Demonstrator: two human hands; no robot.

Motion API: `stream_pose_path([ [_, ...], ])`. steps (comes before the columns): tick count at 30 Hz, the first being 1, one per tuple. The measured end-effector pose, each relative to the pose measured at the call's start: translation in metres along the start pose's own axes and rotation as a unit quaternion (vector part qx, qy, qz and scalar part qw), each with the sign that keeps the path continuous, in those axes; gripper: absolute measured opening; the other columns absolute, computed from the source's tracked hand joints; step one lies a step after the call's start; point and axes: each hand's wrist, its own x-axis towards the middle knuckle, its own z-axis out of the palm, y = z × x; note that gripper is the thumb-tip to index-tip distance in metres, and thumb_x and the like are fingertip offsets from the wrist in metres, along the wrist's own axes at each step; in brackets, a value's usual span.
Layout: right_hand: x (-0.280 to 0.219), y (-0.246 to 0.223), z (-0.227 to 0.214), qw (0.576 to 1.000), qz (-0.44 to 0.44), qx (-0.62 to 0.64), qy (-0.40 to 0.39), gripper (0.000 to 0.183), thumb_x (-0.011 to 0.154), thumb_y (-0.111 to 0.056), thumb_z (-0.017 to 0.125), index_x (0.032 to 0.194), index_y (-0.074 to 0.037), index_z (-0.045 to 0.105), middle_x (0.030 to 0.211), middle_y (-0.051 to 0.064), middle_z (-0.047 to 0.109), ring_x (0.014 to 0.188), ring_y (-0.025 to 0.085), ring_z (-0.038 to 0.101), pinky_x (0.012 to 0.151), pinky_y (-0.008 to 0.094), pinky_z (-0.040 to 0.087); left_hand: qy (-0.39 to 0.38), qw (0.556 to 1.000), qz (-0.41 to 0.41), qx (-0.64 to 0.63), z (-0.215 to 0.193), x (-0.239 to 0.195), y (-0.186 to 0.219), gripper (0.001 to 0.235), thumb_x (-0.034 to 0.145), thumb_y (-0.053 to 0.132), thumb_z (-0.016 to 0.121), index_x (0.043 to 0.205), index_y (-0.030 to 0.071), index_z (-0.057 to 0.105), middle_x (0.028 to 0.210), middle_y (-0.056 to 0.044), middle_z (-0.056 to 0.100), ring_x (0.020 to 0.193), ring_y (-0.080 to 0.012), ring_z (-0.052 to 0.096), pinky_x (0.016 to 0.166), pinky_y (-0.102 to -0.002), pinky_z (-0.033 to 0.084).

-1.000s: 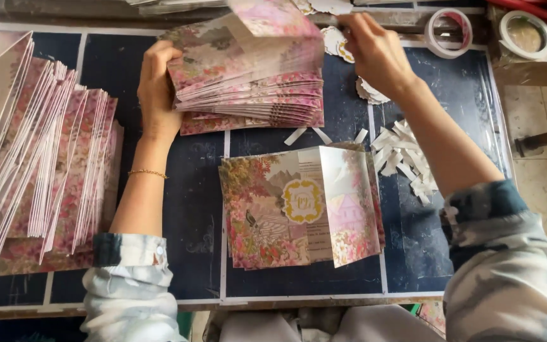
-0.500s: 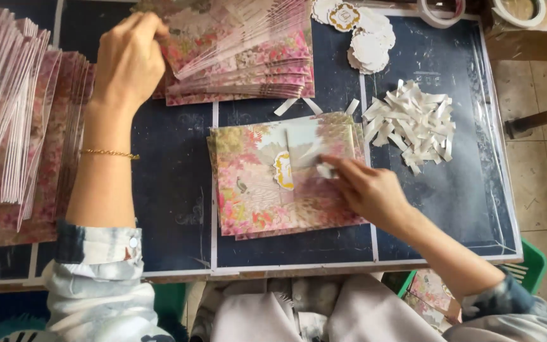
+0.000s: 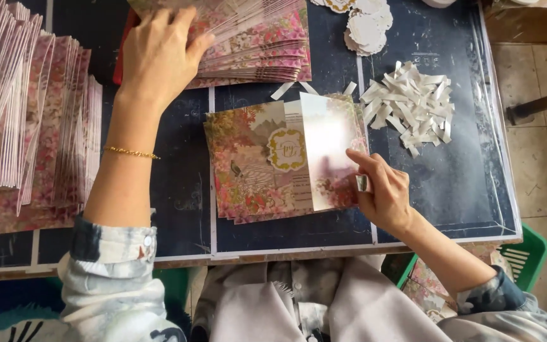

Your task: Using a weeding tool to peel and apply decorative stickers to floral cards in a production environment.

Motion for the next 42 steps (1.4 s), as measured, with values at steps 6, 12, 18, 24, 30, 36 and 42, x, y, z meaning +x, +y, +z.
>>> stream_pose_path([
  [6, -0.001, -0.012, 0.000, 1.000, 0.000, 0.022, 0.010, 0.051, 0.085, 0.010, 0.045, 0.135, -0.001, 0.051, 0.081, 0.007, 0.054, 0.070, 0.019, 0.054, 0.053, 0.030, 0.038, -0.046, 0.991, -0.039, -0.123, -0.028, -0.008, 0.001, 0.044, 0.108, 0.034, 0.068, 0.134, -0.001, 0.064, 0.113, -0.027, 0.068, 0.089, -0.0449, 0.067, 0.071, -0.054, 0.055],
  [12, -0.003, -0.016, -0.002, 0.999, -0.028, 0.018, 0.036, 0.037, 0.096, 0.005, 0.050, 0.133, 0.000, 0.051, 0.084, 0.010, 0.058, 0.073, 0.020, 0.058, 0.056, 0.030, 0.044, 0.070, 0.994, 0.001, -0.084, -0.044, -0.017, 0.034, 0.044, 0.101, 0.027, 0.077, 0.129, -0.003, 0.060, 0.127, -0.021, 0.054, 0.114, -0.0370, 0.052, 0.097, -0.050, 0.042],
  [18, 0.003, -0.012, 0.000, 1.000, 0.001, -0.009, 0.020, 0.040, 0.091, 0.002, 0.051, 0.130, -0.001, 0.058, 0.093, 0.013, 0.058, 0.069, 0.025, 0.065, 0.054, 0.034, 0.049, 0.137, 0.966, 0.002, -0.219, -0.023, -0.050, 0.106, 0.025, 0.107, 0.021, 0.055, 0.105, -0.001, 0.067, 0.095, -0.012, 0.063, 0.092, -0.0279, 0.059, 0.078, -0.037, 0.048],
  [24, 0.006, -0.010, 0.006, 0.998, 0.022, -0.061, -0.019, 0.042, 0.089, -0.012, 0.058, 0.130, -0.009, 0.063, 0.093, 0.006, 0.057, 0.063, 0.032, 0.067, 0.057, 0.042, 0.056, 0.035, 0.812, -0.271, -0.515, -0.016, -0.068, 0.127, 0.034, 0.107, 0.039, 0.045, 0.094, 0.011, 0.058, 0.093, -0.011, 0.061, 0.096, -0.0302, 0.063, 0.087, -0.042, 0.048],
  [30, 0.032, -0.034, 0.017, 0.978, -0.031, -0.197, -0.059, 0.036, 0.091, -0.015, 0.057, 0.127, -0.017, 0.062, 0.086, 0.001, 0.048, 0.053, 0.026, 0.063, 0.049, 0.037, 0.054, 0.092, 0.897, -0.199, -0.383, 0.009, -0.073, 0.138, 0.025, 0.097, 0.034, 0.064, 0.091, 0.014, 0.051, 0.091, -0.005, 0.056, 0.093, -0.0261, 0.058, 0.082, -0.040, 0.045],
  [36, 0.019, -0.028, 0.030, 0.983, -0.092, -0.154, -0.045, 0.043, 0.097, -0.020, 0.048, 0.139, -0.015, 0.058, 0.077, 0.000, 0.046, 0.047, 0.021, 0.057, 0.045, 0.029, 0.050, -0.014, 0.974, -0.158, -0.163, 0.007, -0.075, 0.152, 0.041, 0.094, 0.028, 0.070, 0.124, 0.009, 0.051, 0.129, -0.019, 0.052, 0.127, -0.0406, 0.046, 0.105, -0.055, 0.037],
  [42, 0.047, -0.063, 0.024, 0.964, -0.196, -0.136, -0.119, 0.068, 0.088, -0.057, 0.060, 0.137, -0.010, 0.057, 0.074, 0.003, 0.052, 0.049, 0.019, 0.058, 0.044, 0.029, 0.051, 0.071, 0.974, -0.115, -0.181, -0.002, -0.061, 0.136, 0.032, 0.090, 0.013, 0.068, 0.118, 0.008, 0.053, 0.118, -0.016, 0.047, 0.116, -0.0385, 0.048, 0.099, -0.052, 0.041],
])
